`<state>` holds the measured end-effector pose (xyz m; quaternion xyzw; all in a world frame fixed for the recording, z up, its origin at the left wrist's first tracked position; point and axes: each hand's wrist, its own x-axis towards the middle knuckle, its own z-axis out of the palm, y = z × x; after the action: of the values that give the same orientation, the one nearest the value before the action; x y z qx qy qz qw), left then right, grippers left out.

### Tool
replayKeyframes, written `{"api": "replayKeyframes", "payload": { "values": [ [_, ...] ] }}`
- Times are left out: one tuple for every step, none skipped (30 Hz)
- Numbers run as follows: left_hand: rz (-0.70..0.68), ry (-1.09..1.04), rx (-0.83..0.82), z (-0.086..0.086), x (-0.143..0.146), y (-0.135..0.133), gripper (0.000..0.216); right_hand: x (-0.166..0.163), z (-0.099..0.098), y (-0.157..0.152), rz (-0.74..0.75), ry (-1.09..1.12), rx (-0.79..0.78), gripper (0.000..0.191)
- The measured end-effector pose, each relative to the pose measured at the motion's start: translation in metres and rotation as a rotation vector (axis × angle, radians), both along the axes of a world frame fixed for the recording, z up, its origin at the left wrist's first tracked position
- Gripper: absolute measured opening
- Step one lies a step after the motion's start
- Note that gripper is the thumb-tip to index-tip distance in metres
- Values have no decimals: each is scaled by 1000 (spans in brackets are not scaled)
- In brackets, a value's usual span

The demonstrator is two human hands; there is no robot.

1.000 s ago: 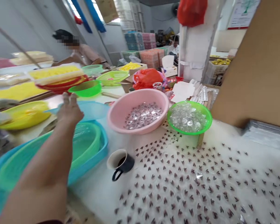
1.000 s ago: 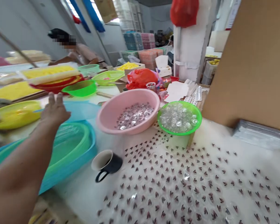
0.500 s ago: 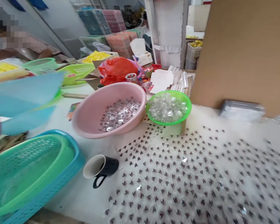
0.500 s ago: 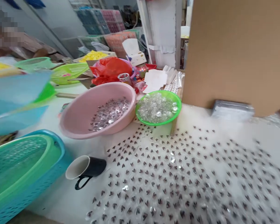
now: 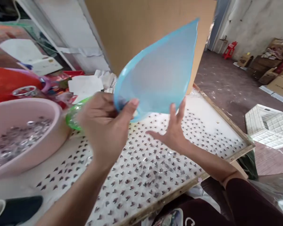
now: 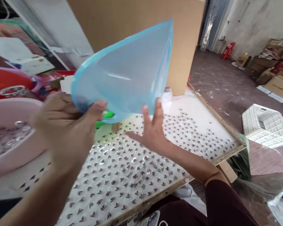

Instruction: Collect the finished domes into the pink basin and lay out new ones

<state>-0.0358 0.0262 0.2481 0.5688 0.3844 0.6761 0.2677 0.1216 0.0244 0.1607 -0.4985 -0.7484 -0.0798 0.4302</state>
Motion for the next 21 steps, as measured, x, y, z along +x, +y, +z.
{"api": "replayKeyframes", "payload": {
  "values": [
    [-95, -30, -9, 4, 25, -3, 28, 23, 1, -4, -87, 21, 29, 113],
    [-212, -59, -41, 8, 50, -5, 30, 48, 2, -8, -167, 41, 60, 111],
    [-330, -108, -77, 12, 76, -7, 30, 74, 2, -12, -233, 54, 93, 109],
    [-437, -157, -120, 16, 102, -8, 31, 99, 3, -17, -286, 61, 119, 105],
    [-528, -187, -166, 20, 127, -8, 31, 123, 3, -20, -329, 68, 145, 102],
    [-600, -197, -205, 24, 152, -8, 31, 146, 4, -22, -366, 75, 173, 96],
    [-662, -193, -236, 27, 175, -7, 31, 168, 5, -21, -401, 86, 202, 90],
    [-715, -179, -258, 29, 195, -5, 31, 190, 6, -18, -435, 102, 235, 82],
    [-764, -156, -272, 30, 214, -2, 31, 212, 6, -12, -469, 123, 263, 72],
    [-809, -126, -280, 29, 229, 3, 32, 235, 7, -3, -499, 156, 286, 63],
    [-847, -83, -282, 26, 240, 10, 33, 258, 6, 8, -521, 202, 295, 55],
    [-874, -26, -276, 19, 247, 20, 36, 281, 5, 22, -538, 259, 293, 50],
    [-885, 44, -259, 10, 250, 32, 40, 303, 2, 38, -559, 319, 273, 45],
    [-874, 126, -231, -4, 247, 48, 44, 324, -3, 55, -588, 374, 230, 41],
    [-835, 219, -193, -21, 240, 65, 47, 343, -8, 72, -623, 412, 173, 37],
    [-770, 325, -155, -43, 229, 85, 48, 359, -15, 90, -653, 424, 105, 33],
    [-681, 436, -130, -67, 215, 105, 49, 372, -22, 107, -692, 425, 40, 29],
    [-577, 530, -138, -94, 198, 126, 51, 383, -29, 124, -727, 418, -26, 24],
    [-502, 626, -172, -123, 180, 146, 55, 391, -36, 140, -757, 408, -87, 21],
    [-427, 713, -211, -153, 162, 164, 60, 398, -43, 156, -779, 398, -142, 18],
    [-375, 803, -240, -182, 145, 179, 66, 403, -49, 170, -794, 391, -191, 16]
  ]
}}
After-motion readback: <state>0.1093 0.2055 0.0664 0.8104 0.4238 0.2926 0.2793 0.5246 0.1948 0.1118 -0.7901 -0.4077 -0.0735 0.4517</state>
